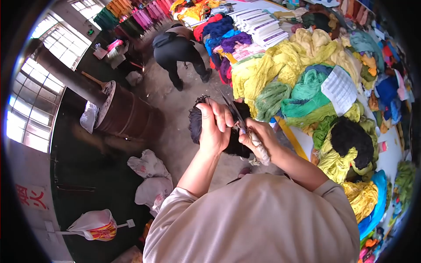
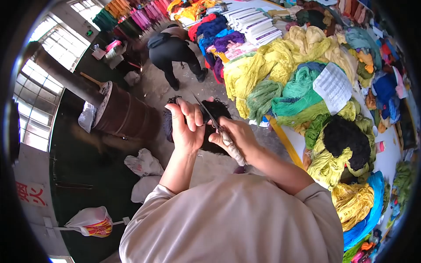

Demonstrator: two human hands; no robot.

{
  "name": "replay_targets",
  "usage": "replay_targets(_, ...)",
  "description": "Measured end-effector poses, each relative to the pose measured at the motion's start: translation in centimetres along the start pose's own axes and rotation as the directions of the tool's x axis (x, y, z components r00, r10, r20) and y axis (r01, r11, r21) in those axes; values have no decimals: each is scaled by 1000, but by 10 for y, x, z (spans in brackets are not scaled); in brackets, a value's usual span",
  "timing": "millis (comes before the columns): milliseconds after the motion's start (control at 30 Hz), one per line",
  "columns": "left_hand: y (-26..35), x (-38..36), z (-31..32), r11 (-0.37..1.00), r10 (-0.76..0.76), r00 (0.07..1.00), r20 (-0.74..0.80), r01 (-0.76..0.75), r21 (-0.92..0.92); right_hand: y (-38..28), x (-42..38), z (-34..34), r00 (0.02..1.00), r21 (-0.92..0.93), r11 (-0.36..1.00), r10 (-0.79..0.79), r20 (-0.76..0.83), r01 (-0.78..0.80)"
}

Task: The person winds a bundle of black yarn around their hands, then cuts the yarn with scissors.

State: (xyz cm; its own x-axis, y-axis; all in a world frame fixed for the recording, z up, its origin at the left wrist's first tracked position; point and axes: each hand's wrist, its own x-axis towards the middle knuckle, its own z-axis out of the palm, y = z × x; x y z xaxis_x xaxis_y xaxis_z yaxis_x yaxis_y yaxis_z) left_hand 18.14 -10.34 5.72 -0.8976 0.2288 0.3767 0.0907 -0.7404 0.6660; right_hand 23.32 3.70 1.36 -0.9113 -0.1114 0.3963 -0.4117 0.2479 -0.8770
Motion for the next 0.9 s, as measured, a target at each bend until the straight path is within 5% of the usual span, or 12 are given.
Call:
replay_targets(67,1,6,-2,1000,12,1000,-4,-12,21,-1,3,-1,998,72,996,58,27,-60)
replay_targets(133,4,15,-10,1000,21,1000,-18,-20,22,-5,0,1,954,308,904,264,138,-295)
replay_targets(267,-2,15,-15,991,42,998,-38,-37,126,-10,-1,3,925,392,838,342,167,-381)
replay_targets(367,-9,7,-14,986,-36,999,-30,40,160,16,5,9,990,300,943,131,54,-142)
replay_targets(433,-12,11,-13,987,2,1000,-1,-1,164,14,8,4,987,245,958,133,87,-151)
replay_targets(533,-11,19,-23,987,3,998,-66,8,160,3,7,2,907,269,867,384,176,-419)
replay_targets(700,-10,28,-40,984,55,994,-96,-38,174,5,12,-6,950,375,878,309,34,-299)
replay_targets(733,-12,25,-42,965,34,994,-102,-6,261,18,17,-16,983,177,969,183,-34,-174)
replay_targets(767,-13,22,-31,937,-19,993,-117,58,346,19,25,-20,994,152,987,65,-93,-50)
replay_targets(833,-16,31,-27,597,97,932,348,-334,729,18,37,-26,986,64,989,-126,-113,134)
replay_targets(867,-20,31,-20,439,83,906,416,-408,801,16,44,-20,973,227,950,-189,-130,215)
replay_targets(900,-21,32,-14,341,86,909,407,-411,845,11,42,-29,992,161,979,-123,-24,125)
